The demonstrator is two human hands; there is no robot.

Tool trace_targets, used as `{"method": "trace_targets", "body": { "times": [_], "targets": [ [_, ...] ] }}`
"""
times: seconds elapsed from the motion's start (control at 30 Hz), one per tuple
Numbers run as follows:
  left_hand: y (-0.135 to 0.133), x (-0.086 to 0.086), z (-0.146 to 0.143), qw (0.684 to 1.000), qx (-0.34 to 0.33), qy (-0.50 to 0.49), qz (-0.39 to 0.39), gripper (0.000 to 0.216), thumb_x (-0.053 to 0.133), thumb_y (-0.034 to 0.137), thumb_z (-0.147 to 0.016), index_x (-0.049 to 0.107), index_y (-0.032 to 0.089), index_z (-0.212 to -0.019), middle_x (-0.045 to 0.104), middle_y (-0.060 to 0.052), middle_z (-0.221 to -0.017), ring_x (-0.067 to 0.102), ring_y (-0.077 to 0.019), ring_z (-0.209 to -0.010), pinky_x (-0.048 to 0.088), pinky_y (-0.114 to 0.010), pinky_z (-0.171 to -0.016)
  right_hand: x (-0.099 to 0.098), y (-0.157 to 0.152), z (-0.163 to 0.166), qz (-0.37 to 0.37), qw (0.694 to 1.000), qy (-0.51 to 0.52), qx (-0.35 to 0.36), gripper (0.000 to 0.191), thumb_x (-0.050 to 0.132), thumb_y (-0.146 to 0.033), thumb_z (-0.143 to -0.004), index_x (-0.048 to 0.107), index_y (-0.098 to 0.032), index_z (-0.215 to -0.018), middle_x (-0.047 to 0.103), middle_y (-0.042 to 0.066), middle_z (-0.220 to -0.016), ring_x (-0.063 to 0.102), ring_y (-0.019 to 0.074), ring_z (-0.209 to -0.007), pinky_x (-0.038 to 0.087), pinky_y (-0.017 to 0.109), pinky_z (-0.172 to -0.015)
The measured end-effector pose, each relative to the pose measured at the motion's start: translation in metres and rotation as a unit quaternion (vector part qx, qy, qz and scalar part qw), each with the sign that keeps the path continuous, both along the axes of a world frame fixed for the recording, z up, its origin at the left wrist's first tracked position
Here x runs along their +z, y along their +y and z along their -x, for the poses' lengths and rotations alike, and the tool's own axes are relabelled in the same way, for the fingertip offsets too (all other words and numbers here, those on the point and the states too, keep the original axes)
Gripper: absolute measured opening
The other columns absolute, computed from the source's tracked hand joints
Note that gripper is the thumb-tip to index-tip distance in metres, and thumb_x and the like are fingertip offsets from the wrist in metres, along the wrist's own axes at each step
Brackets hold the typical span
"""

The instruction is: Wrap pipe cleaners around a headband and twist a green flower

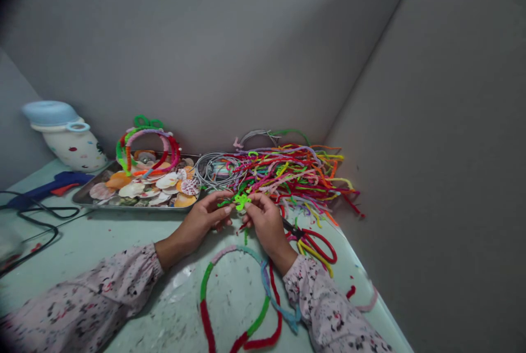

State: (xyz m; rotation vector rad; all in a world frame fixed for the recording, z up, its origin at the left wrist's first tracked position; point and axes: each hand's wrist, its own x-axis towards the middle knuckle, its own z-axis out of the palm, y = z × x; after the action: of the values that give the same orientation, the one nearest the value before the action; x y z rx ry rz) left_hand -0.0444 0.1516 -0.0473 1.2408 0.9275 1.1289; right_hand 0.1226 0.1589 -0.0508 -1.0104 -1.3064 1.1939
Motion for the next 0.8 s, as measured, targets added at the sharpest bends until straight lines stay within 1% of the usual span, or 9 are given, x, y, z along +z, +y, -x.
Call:
{"method": "trace_targets", "body": {
  "times": [0.13, 0.2, 0.3, 0.33, 0.43, 0.53, 0.6, 0.7, 0.8],
  "targets": [
    [-0.004, 0.005, -0.005, 0.997, 0.055, 0.039, -0.026, 0.029, 0.063, 0.032, -0.078, 0.06, 0.016, -0.102, 0.047, 0.007, -0.055, 0.041, -0.0059, -0.043, 0.032, -0.018, -0.042, 0.001, 0.001, 0.002, -0.021, 0.999, -0.019, -0.039, 0.016, 0.061, -0.031, -0.079, 0.053, -0.02, -0.086, 0.054, -0.005, -0.062, 0.051, 0.0102, -0.048, 0.041, 0.022, -0.046],
    [-0.006, 0.005, -0.007, 0.998, 0.045, 0.033, -0.023, 0.027, 0.066, 0.032, -0.076, 0.06, 0.014, -0.095, 0.05, 0.006, -0.057, 0.043, -0.0056, -0.045, 0.034, -0.018, -0.043, 0.001, 0.0, 0.004, -0.023, 0.999, -0.024, -0.033, 0.016, 0.061, -0.031, -0.079, 0.053, -0.02, -0.085, 0.054, -0.005, -0.062, 0.051, 0.0103, -0.049, 0.041, 0.022, -0.046],
    [-0.006, 0.002, -0.01, 0.999, 0.032, 0.015, -0.016, 0.033, 0.072, 0.03, -0.07, 0.058, 0.014, -0.096, 0.058, 0.002, -0.07, 0.052, -0.0075, -0.055, 0.041, -0.019, -0.052, 0.0, -0.002, 0.007, -0.016, 0.999, -0.02, -0.018, 0.016, 0.061, -0.032, -0.079, 0.053, -0.02, -0.085, 0.055, -0.005, -0.062, 0.052, 0.0104, -0.049, 0.041, 0.021, -0.045],
    [-0.006, 0.001, -0.01, 0.999, 0.042, 0.015, -0.019, 0.033, 0.072, 0.029, -0.069, 0.058, 0.014, -0.095, 0.059, 0.002, -0.071, 0.053, -0.0079, -0.057, 0.042, -0.02, -0.053, 0.0, -0.003, 0.008, -0.013, 1.0, -0.021, -0.013, 0.016, 0.061, -0.031, -0.079, 0.053, -0.02, -0.085, 0.055, -0.005, -0.062, 0.052, 0.0104, -0.049, 0.041, 0.021, -0.045],
    [-0.004, 0.0, -0.009, 0.997, 0.071, 0.029, -0.019, 0.03, 0.072, 0.029, -0.069, 0.06, 0.014, -0.092, 0.058, 0.002, -0.069, 0.05, -0.0077, -0.055, 0.04, -0.02, -0.052, 0.0, -0.004, 0.01, -0.001, 1.0, -0.023, 0.0, 0.016, 0.061, -0.031, -0.078, 0.053, -0.02, -0.086, 0.055, -0.005, -0.06, 0.052, 0.0104, -0.047, 0.041, 0.021, -0.044],
    [-0.003, 0.0, -0.008, 0.996, 0.07, 0.048, -0.02, 0.027, 0.071, 0.029, -0.07, 0.062, 0.013, -0.09, 0.056, 0.002, -0.065, 0.047, -0.0082, -0.053, 0.037, -0.021, -0.051, 0.002, -0.005, 0.009, 0.014, 1.0, -0.023, 0.008, 0.016, 0.062, -0.032, -0.078, 0.053, -0.02, -0.086, 0.056, -0.005, -0.056, 0.052, 0.0108, -0.045, 0.04, 0.022, -0.043],
    [-0.002, 0.0, -0.007, 0.994, 0.075, 0.067, -0.043, 0.025, 0.07, 0.03, -0.071, 0.065, 0.014, -0.089, 0.057, 0.001, -0.067, 0.047, -0.0093, -0.056, 0.037, -0.022, -0.053, 0.003, -0.005, 0.008, 0.022, 0.999, -0.026, 0.018, 0.016, 0.06, -0.032, -0.079, 0.054, -0.019, -0.086, 0.056, -0.005, -0.054, 0.052, 0.0111, -0.045, 0.04, 0.022, -0.044],
    [-0.003, 0.004, -0.005, 0.982, 0.108, 0.115, -0.108, 0.021, 0.07, 0.029, -0.071, 0.068, 0.015, -0.087, 0.057, -0.002, -0.08, 0.049, -0.0106, -0.063, 0.039, -0.023, -0.057, 0.005, -0.006, 0.007, 0.016, 0.999, -0.017, 0.024, 0.015, 0.06, -0.032, -0.08, 0.054, -0.019, -0.087, 0.057, -0.005, -0.055, 0.051, 0.0109, -0.046, 0.04, 0.023, -0.046],
    [-0.008, 0.011, -0.003, 0.963, 0.144, 0.155, -0.167, 0.024, 0.066, 0.03, -0.076, 0.067, 0.018, -0.096, 0.056, -0.004, -0.09, 0.05, -0.0108, -0.065, 0.04, -0.023, -0.06, 0.005, -0.008, 0.005, -0.012, 1.0, 0.013, -0.007, 0.015, 0.059, -0.032, -0.081, 0.053, -0.02, -0.089, 0.056, -0.005, -0.058, 0.052, 0.0109, -0.049, 0.042, 0.023, -0.048]
  ]
}}
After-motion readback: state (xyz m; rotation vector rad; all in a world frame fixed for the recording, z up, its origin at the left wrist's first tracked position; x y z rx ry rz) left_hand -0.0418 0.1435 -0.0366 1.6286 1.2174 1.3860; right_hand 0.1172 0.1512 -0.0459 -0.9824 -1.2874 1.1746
